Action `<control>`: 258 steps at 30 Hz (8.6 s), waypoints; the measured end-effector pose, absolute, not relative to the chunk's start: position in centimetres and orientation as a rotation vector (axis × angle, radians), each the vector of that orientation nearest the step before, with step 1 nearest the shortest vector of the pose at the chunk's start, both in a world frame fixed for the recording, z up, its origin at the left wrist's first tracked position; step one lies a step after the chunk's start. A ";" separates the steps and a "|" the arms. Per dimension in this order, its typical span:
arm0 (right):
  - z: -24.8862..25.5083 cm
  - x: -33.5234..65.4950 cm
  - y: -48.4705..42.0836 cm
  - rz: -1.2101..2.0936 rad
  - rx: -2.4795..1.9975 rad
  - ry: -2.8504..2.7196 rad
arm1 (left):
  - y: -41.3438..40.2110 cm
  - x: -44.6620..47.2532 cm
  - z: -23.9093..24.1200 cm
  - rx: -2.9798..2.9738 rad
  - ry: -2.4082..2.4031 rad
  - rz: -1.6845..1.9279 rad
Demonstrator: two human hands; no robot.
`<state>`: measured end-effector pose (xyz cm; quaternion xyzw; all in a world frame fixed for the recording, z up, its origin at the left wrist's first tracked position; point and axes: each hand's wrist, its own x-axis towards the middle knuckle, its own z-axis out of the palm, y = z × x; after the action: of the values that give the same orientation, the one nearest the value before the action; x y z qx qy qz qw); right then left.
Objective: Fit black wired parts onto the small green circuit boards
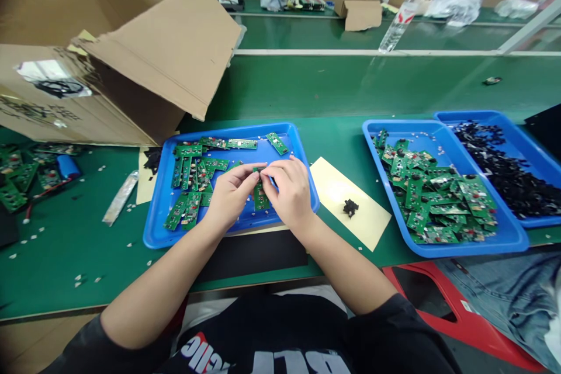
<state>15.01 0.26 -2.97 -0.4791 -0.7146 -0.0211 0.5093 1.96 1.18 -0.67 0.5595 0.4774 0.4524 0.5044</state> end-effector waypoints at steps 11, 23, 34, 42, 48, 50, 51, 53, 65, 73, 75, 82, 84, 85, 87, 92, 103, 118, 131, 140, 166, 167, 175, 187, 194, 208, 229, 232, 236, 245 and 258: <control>-2.4 14.9 -0.1 -0.098 -1.097 -1.786 | 1.4 1.7 -0.5 1.413 1.229 1.217; -2.1 15.2 -0.2 0.159 -1.016 -1.660 | 1.2 1.3 -0.3 1.383 1.258 1.251; -0.8 18.0 0.2 0.101 -1.112 -1.597 | 1.0 1.5 0.4 1.171 1.144 1.015; -1.3 16.4 -0.3 0.147 -1.184 -1.798 | 0.7 1.8 0.8 0.870 1.005 0.920; -1.0 16.6 -0.3 0.225 -1.217 -1.828 | 1.0 1.4 1.0 0.636 0.838 0.778; -1.0 16.6 -0.4 0.247 -1.212 -1.841 | 1.0 1.4 1.0 0.622 0.825 0.776; -1.0 16.6 -0.4 0.254 -1.208 -1.843 | 1.0 1.4 1.0 0.622 0.828 0.781; -1.0 16.5 -0.4 0.265 -1.202 -1.849 | 1.0 1.5 0.9 0.627 0.841 0.794; -1.1 16.7 -0.2 0.361 -1.131 -1.876 | 0.6 1.6 1.0 0.639 0.886 0.846; -1.0 16.7 -0.2 0.457 -1.136 -1.851 | 0.6 1.6 0.7 0.667 0.914 0.899; -0.9 16.7 -0.3 0.485 -1.141 -1.833 | 0.5 1.6 0.7 0.713 0.921 0.921; -0.8 16.6 -0.4 0.469 -1.145 -1.823 | 0.3 1.6 0.4 0.939 0.977 0.944; -0.8 16.7 -0.4 0.436 -1.156 -1.849 | 0.3 1.6 0.3 1.007 1.016 0.954; -0.9 16.7 -0.4 0.414 -1.162 -1.859 | 0.3 1.6 0.3 1.036 1.029 0.955; -0.9 16.7 -0.4 0.363 -1.176 -1.877 | 0.3 1.5 0.3 1.081 1.053 0.958; -1.0 16.6 -0.5 0.262 -1.197 -1.953 | 0.2 1.7 0.5 1.162 1.132 0.971; -1.1 16.4 -0.7 0.245 -1.217 -1.877 | 0.2 1.8 0.3 1.406 1.230 1.043; -1.1 16.7 -0.6 0.249 -1.214 -1.772 | 0.6 1.2 0.6 1.450 1.151 0.926; -0.7 17.9 -0.2 0.145 -1.102 -1.924 | 0.7 0.7 1.0 1.586 1.115 0.757; -0.4 17.9 -0.3 0.273 -0.898 -1.827 | 0.4 0.8 0.7 1.707 0.947 0.685; 0.9 17.5 -1.6 1.390 -1.123 -1.295 | 1.2 -0.6 -0.2 2.749 0.969 1.533; 0.9 17.5 -1.6 1.460 -1.091 -1.261 | 1.3 -0.6 -0.2 2.737 0.982 1.559; 1.2 16.8 -1.6 1.558 -0.883 -1.137 | 1.1 -0.4 0.0 2.642 0.979 1.653; 0.8 17.1 -1.0 1.555 -0.939 -1.104 | 0.9 -0.5 0.3 2.565 0.934 1.472; 0.8 16.8 -1.6 1.184 -1.028 -1.364 | 0.5 -0.3 -0.5 2.214 0.868 1.406; -0.1 16.7 -1.3 0.437 -1.111 -1.638 | 0.1 0.8 -0.3 1.486 0.961 1.153; -0.2 18.0 -0.6 0.127 -1.063 -1.948 | 1.0 -0.1 1.9 1.541 0.940 0.656; -0.2 18.2 -0.6 0.183 -1.028 -1.996 | 1.2 -0.7 2.4 1.578 0.885 0.588; -0.4 18.9 -0.3 0.417 -1.067 -1.885 | 1.3 -1.3 2.3 1.660 0.885 0.581; 0.2 20.6 0.4 0.545 -0.997 -1.105 | 1.5 -1.0 0.3 2.391 0.980 1.006; 0.2 17.5 -0.8 1.703 -0.908 -1.211 | 1.8 -1.0 0.3 2.744 0.916 1.395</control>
<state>17.49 -0.78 0.20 -0.3620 -0.4827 0.6788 0.4186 -0.99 1.84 0.30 0.8539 0.2850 0.4342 -0.0348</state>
